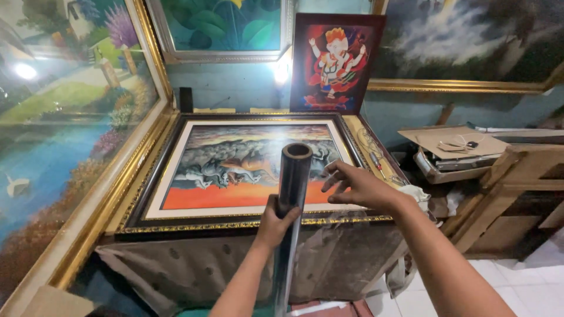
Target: Cleaning a framed picture and wrapping it in protective plastic film using a roll dispenser and a cutter.
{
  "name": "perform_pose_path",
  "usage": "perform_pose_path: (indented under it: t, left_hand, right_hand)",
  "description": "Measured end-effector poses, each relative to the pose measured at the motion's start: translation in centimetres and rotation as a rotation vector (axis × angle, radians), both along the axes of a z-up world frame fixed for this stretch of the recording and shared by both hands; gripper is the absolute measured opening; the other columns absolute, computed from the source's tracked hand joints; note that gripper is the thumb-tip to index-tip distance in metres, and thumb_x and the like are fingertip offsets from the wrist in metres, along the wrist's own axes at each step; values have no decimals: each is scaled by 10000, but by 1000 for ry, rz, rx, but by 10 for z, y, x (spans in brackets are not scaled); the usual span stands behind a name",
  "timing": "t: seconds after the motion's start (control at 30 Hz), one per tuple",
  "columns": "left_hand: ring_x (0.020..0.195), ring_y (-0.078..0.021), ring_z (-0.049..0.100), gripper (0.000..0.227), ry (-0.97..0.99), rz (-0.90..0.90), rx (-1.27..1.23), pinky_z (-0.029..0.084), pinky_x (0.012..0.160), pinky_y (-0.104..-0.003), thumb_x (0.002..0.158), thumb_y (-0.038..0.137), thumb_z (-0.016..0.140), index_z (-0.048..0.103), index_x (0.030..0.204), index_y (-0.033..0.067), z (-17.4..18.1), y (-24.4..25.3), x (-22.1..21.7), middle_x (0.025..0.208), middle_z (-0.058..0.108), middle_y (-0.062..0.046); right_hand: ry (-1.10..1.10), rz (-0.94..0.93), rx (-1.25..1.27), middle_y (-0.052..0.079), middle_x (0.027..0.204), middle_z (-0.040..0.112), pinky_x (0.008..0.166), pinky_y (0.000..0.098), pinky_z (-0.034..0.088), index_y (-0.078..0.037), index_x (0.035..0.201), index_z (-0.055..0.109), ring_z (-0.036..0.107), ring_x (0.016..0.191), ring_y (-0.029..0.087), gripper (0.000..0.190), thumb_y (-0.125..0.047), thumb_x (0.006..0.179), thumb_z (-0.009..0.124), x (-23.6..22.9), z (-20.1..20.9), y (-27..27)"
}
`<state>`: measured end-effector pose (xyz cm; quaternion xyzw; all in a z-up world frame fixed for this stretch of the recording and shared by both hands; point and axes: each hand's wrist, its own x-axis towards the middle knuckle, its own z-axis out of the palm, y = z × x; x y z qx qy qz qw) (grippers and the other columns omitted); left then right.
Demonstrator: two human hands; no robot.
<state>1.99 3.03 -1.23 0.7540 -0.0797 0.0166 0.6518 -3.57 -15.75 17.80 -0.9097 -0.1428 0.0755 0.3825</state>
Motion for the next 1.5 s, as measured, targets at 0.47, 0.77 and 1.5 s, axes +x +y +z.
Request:
perform_pose_path:
  t: [0.47, 0.77, 1.5]
  left_hand:
    - [885, -243, 562, 566, 46, 133, -103, 455, 745, -376, 657, 388, 736, 476, 1052, 78, 32, -4, -7, 884, 571, -102]
    - [1065, -322, 508, 911, 29, 17, -99, 416, 880, -444, 662, 451, 745, 294, 1286, -38, 10, 15, 13, 1102, 533, -226]
    - [1195, -307, 400, 643, -140, 194, -223, 258, 1046, -423, 905, 556, 328, 500, 1182, 2, -72, 26, 55, 1211, 488, -207]
  right_hand:
    - [22, -37, 627, 233, 1387, 245, 962, 522, 299, -192, 1388, 200, 292, 1238, 394, 967, -218, 592, 749, 45, -184, -41]
    - [-13, -419, 195, 31, 900, 678, 786, 349, 476, -285, 941, 696, 606, 930, 232, 204, -394, 773, 654, 54, -282, -32]
    - [225, -84, 379, 215, 852, 657, 770, 440, 497, -9, 990, 624, 643, 816, 314, 190, -110, 876, 511, 13, -226, -17]
